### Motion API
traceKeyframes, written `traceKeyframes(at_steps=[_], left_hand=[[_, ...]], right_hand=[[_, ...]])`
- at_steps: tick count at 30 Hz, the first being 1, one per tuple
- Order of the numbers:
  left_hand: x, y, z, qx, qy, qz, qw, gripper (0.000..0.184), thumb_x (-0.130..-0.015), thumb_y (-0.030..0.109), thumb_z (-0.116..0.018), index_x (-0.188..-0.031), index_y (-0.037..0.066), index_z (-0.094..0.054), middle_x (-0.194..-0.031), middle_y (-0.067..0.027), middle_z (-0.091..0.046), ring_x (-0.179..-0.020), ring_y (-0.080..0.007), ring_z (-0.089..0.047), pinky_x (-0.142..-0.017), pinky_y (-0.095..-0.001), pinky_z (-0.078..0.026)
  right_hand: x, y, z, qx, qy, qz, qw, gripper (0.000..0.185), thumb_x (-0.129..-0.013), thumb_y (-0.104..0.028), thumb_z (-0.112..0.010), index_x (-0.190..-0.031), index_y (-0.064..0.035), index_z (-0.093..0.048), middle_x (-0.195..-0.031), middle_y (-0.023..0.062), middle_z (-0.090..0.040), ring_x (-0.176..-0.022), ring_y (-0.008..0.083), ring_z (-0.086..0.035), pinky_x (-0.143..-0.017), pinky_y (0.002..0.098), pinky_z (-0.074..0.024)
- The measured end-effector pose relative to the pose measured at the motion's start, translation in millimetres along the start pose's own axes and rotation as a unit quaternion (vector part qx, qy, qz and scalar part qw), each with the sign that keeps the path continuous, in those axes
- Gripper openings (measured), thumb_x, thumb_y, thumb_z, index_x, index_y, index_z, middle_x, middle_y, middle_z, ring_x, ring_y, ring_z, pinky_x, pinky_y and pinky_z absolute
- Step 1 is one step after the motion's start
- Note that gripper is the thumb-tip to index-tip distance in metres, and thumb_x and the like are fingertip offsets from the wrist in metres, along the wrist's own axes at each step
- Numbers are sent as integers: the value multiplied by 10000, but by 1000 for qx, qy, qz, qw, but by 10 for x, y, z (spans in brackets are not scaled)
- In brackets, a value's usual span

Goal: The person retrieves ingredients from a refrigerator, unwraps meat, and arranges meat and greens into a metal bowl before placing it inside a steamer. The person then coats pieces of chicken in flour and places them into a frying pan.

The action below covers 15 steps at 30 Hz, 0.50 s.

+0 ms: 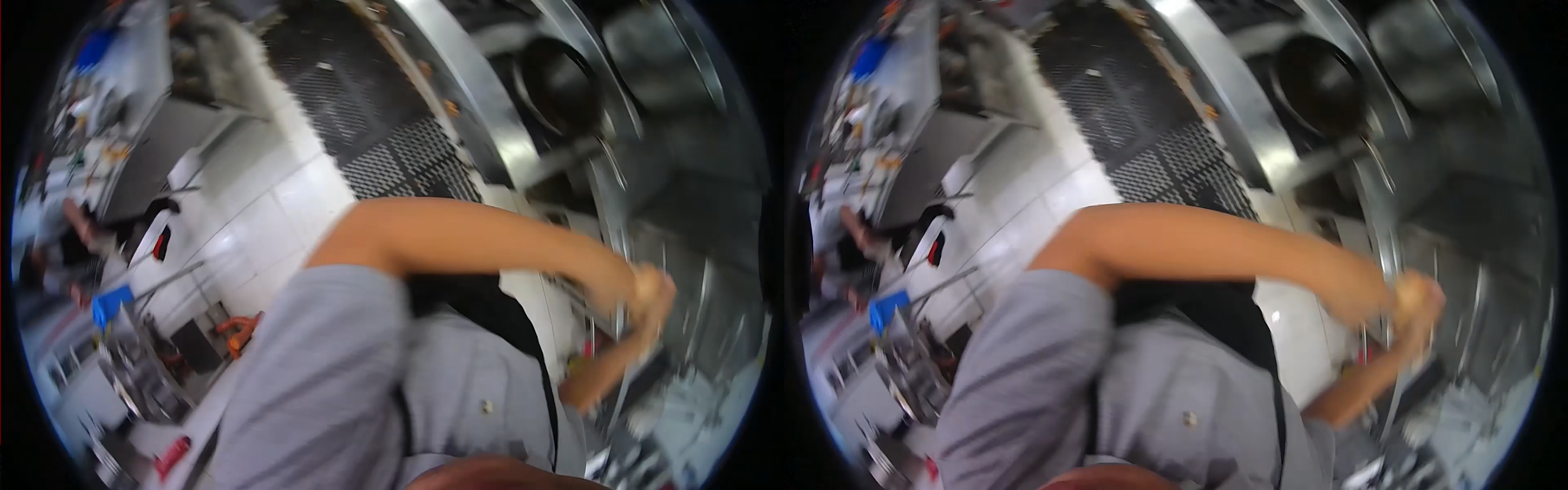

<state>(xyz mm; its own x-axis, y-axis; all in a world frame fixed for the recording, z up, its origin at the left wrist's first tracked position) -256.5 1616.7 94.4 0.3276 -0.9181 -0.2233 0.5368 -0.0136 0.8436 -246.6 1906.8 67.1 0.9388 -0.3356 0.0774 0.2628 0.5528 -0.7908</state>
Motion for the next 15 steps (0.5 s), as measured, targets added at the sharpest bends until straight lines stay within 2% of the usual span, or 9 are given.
traceKeyframes(at_steps=[2,3,4,5,6,7,8,11,15], left_hand=[[683,-772,3,11,254,89,963,729,-772,423,-725,-1305,-13,-486,-1191,-272,-578,-1022,-379,-617,-767,-437,-533],[1041,-1019,93,113,274,178,938,892,-786,483,-724,-1423,-11,-344,-1372,-265,-436,-1197,-364,-520,-896,-407,-505],[1393,-1168,188,399,261,269,837,983,-743,521,-758,-1447,7,-305,-1334,-253,-458,-1159,-301,-549,-887,-378,-519],[1734,-1320,238,568,303,191,741,890,-833,423,-717,-1474,27,-243,-1324,-212,-458,-1147,-270,-551,-891,-371,-517],[2052,-1440,352,588,355,165,708,638,-905,254,-652,-1433,60,-353,-1303,-164,-488,-1152,-241,-548,-905,-397,-516],[2538,-1548,509,518,367,241,734,484,-878,181,-677,-1304,57,-483,-1212,-122,-527,-1119,-220,-559,-901,-392,-519],[2925,-1663,637,543,429,260,673,381,-848,124,-692,-1194,58,-546,-1136,-106,-555,-1074,-211,-569,-910,-373,-512],[4227,-1778,760,465,539,362,602,391,-834,124,-661,-1193,46,-527,-1088,-120,-585,-1023,-225,-580,-885,-395,-505],[5349,-1299,597,439,707,390,394,366,-846,120,-643,-1184,57,-518,-1073,-132,-598,-920,-258,-608,-827,-366,-521]], right_hand=[[145,-236,-1066,-36,-47,6,998,358,-984,-374,-479,-1097,-44,-558,-944,65,-599,-801,161,-600,-697,291,-509],[314,-599,-1654,-5,-53,48,997,352,-1003,-365,-463,-1112,-39,-540,-973,65,-581,-826,143,-593,-702,282,-506],[297,-704,-2078,-64,-176,2,982,359,-1014,-380,-442,-1143,-54,-521,-964,55,-577,-822,140,-597,-696,281,-510],[344,-827,-2474,-239,-257,-69,934,362,-1015,-378,-440,-1185,-64,-499,-976,91,-614,-785,148,-633,-655,272,-519],[351,-1117,-2847,-267,-299,-93,911,351,-1014,-365,-447,-1197,-68,-484,-965,147,-652,-720,172,-663,-606,259,-523],[311,-1321,-3307,-250,-304,-104,913,305,-1015,-321,-456,-1168,-60,-495,-894,173,-676,-653,170,-670,-562,251,-520],[123,-1269,-3792,-239,-354,-106,898,269,-1011,-283,-476,-1145,-52,-507,-809,132,-673,-606,155,-656,-518,237,-504],[-250,-718,-5545,-186,-501,-191,823,258,-946,-214,-578,-1105,-23,-511,-763,109,-638,-566,167,-639,-464,261,-497],[-674,-361,-7256,-354,-260,-411,798,478,-810,-284,-758,-1124,-20,-512,-900,98,-557,-564,209,-595,-510,336,-542]])
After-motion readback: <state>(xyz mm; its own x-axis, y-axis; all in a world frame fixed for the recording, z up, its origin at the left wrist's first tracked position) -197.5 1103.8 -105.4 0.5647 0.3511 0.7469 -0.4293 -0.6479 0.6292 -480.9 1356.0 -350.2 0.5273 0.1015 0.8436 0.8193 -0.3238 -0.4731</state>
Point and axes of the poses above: each hand's wrist, its own x-axis away from the middle knuckle, its own z-axis out of the back of the hand, y = z × x, the point moved 1 cm from there along -x, towards the middle knuckle
